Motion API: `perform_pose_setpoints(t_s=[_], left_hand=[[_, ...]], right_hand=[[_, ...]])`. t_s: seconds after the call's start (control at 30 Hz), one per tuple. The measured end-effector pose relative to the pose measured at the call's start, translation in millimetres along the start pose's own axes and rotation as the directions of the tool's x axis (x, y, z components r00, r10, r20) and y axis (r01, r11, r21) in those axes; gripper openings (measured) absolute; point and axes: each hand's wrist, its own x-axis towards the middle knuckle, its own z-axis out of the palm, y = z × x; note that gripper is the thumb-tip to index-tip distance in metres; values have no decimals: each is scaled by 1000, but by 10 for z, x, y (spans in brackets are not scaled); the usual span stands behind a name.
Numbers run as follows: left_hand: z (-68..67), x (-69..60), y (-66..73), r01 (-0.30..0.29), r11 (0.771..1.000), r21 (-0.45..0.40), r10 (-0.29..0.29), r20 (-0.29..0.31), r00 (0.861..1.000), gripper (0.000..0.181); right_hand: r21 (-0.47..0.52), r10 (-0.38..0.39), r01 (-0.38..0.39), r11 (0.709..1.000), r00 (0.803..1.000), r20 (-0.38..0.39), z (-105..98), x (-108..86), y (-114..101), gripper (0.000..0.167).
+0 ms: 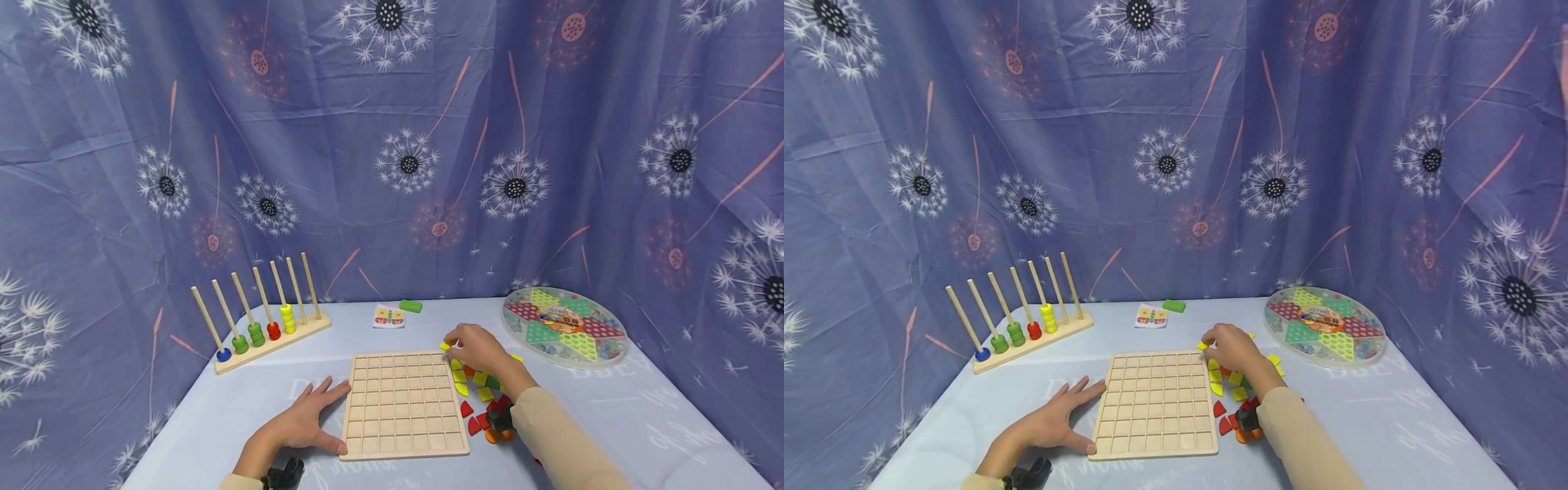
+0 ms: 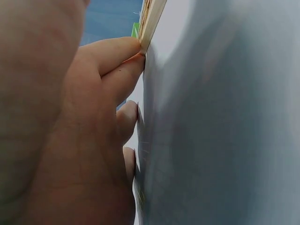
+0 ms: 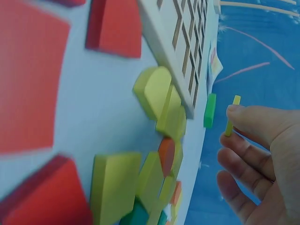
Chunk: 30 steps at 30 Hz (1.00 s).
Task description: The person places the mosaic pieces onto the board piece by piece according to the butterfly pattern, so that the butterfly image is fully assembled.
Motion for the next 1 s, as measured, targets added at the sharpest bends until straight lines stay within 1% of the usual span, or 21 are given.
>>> perform_pose_setpoints(t_s=[0.17, 0.3, 0.43, 0.53, 0.77, 1.0], left_hand=[[9, -1, -9, -4, 1000, -4, 4, -6, 1000, 106], [9, -2, -4, -7, 1000, -1, 7, -7, 1000, 106], [7, -9, 12, -5, 1000, -5, 5, -4, 1000, 105], [7, -17, 19, -5, 1000, -7, 5, -4, 1000, 105], [22, -15, -8, 0, 1000, 3, 0, -4, 1000, 106], [25, -9, -1, 3, 1000, 11, -3, -2, 1000, 105]], right_hand=[[-16, -73, 73, 997, 997, 9, 36, 34, -105, 22], [-29, -110, 111, 993, 994, 17, 71, 63, -197, 22], [-14, -150, 151, 988, 988, 20, 105, 95, -314, 21], [-14, -167, 167, 986, 986, 24, 150, 131, -398, 21], [-55, -205, 206, 977, 979, 19, 291, 215, -563, 18], [-33, -237, 237, 971, 971, 30, 398, 277, -740, 17]])
